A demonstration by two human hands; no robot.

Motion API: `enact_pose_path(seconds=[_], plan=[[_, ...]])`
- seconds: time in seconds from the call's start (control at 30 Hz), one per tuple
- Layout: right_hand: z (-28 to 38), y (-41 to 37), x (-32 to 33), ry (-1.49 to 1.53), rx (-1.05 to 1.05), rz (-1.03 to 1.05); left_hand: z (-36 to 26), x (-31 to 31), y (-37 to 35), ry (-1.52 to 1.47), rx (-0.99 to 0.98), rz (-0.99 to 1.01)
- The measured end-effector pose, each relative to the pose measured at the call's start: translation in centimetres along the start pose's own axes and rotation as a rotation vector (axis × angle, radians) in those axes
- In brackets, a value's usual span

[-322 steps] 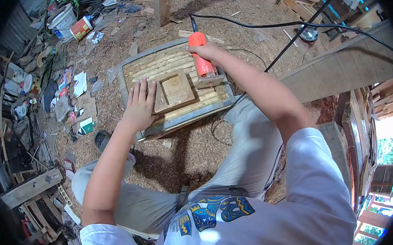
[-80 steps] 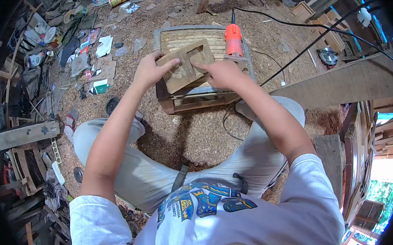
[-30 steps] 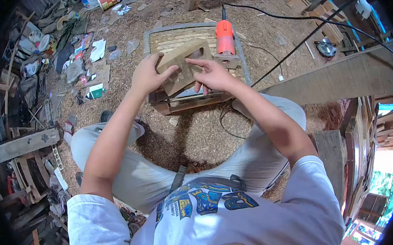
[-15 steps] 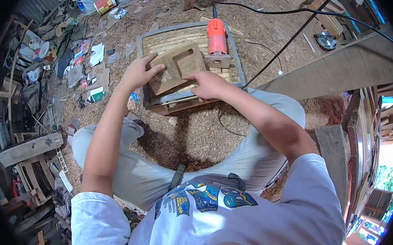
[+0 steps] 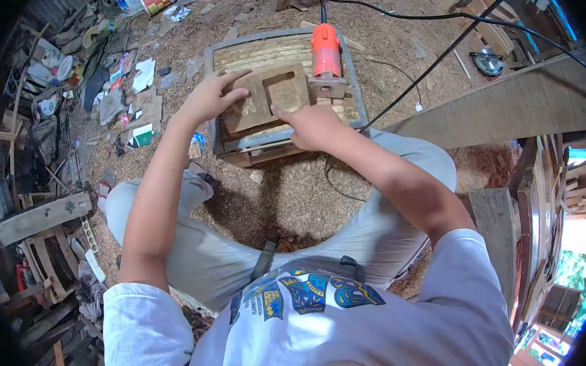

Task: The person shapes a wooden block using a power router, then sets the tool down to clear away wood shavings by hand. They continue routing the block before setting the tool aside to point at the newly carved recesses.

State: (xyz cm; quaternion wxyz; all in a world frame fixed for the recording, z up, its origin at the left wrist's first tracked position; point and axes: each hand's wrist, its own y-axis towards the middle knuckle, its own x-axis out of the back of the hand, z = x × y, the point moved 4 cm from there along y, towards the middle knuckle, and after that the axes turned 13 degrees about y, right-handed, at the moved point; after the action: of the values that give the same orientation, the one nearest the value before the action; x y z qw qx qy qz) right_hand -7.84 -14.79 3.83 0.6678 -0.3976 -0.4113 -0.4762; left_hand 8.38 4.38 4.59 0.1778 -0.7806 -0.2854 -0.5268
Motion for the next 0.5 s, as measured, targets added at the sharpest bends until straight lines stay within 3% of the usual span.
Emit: enact_pose_path(seconds=[0.13, 0.37, 0.5], plan=[[0.8, 0.7, 3.9, 0.119, -0.158, 0.045, -0.4, 0.5, -0.1, -0.034, 0.015, 0.029], [-1.2, 1.7, 1.7, 0.055, -0.015, 0.104, 0.0, 0.4, 0.1, -0.016, -0.05, -0.001], [-0.4, 1.8, 2.1, 0.159, -0.116, 0.038, -0.9, 0.8, 0.0, 0.011, -0.013, 0.03]])
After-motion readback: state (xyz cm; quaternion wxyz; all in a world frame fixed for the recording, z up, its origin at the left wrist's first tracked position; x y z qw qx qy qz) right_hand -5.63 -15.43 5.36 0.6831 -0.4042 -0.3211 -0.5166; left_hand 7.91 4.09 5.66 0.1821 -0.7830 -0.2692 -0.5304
